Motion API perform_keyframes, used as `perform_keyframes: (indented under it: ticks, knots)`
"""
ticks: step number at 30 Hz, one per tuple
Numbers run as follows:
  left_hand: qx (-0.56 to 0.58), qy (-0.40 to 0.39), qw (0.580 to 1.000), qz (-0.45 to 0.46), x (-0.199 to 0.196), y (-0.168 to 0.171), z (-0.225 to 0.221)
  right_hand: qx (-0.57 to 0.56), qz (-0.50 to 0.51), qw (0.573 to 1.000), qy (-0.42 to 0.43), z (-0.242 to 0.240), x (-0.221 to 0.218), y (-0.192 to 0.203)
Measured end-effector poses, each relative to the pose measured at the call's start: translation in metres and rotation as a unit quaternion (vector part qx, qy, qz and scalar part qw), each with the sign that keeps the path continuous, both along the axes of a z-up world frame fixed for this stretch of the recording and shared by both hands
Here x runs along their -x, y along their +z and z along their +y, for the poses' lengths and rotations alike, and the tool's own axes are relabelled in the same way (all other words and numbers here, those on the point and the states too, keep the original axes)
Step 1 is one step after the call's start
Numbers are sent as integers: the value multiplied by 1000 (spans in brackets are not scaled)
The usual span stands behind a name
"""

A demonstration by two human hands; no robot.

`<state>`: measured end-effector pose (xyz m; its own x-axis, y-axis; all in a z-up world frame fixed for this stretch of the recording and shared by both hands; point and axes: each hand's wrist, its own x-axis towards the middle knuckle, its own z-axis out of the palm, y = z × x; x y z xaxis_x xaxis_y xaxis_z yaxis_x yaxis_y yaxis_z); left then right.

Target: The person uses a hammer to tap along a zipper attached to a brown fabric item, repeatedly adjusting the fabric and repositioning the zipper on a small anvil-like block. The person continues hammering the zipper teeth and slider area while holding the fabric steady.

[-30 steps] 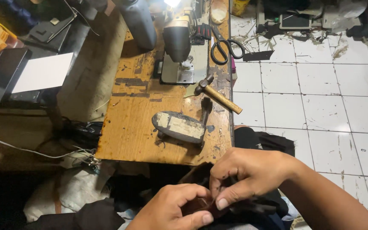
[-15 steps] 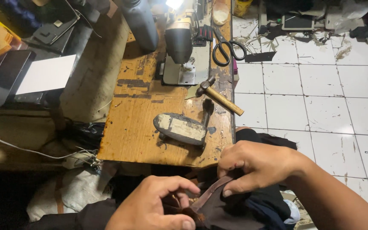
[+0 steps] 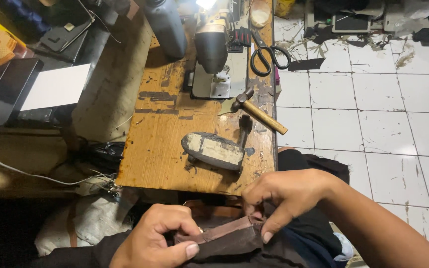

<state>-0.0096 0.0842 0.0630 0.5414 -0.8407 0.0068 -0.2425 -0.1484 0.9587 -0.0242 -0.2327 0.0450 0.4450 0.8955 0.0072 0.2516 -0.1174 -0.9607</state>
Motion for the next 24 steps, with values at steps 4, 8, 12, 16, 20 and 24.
perform_keyframes:
  ticks: [4, 8, 12, 16, 20, 24]
  knots:
    - [-49, -3, 997, -57, -9, -11, 11, 66, -11, 997, -29, -3, 5, 14]
    - [-109, -47, 993, 9, 4, 15, -29, 41, -27, 999, -22, 10, 11, 27]
    - [-88, 17, 996, -7, 20, 11, -54, 61, -18, 997, -54, 13, 14, 30]
    - [-62, 24, 996, -60, 13, 10, -41, 105, 21, 993, -56, -2, 7, 18]
    - [-63, 42, 995, -60, 7, 5, -25, 88, 50, 994, -32, -13, 4, -10]
    - [-15, 35, 999, -16, 5, 6, -24, 38, 47, 993, -101, -22, 8, -2]
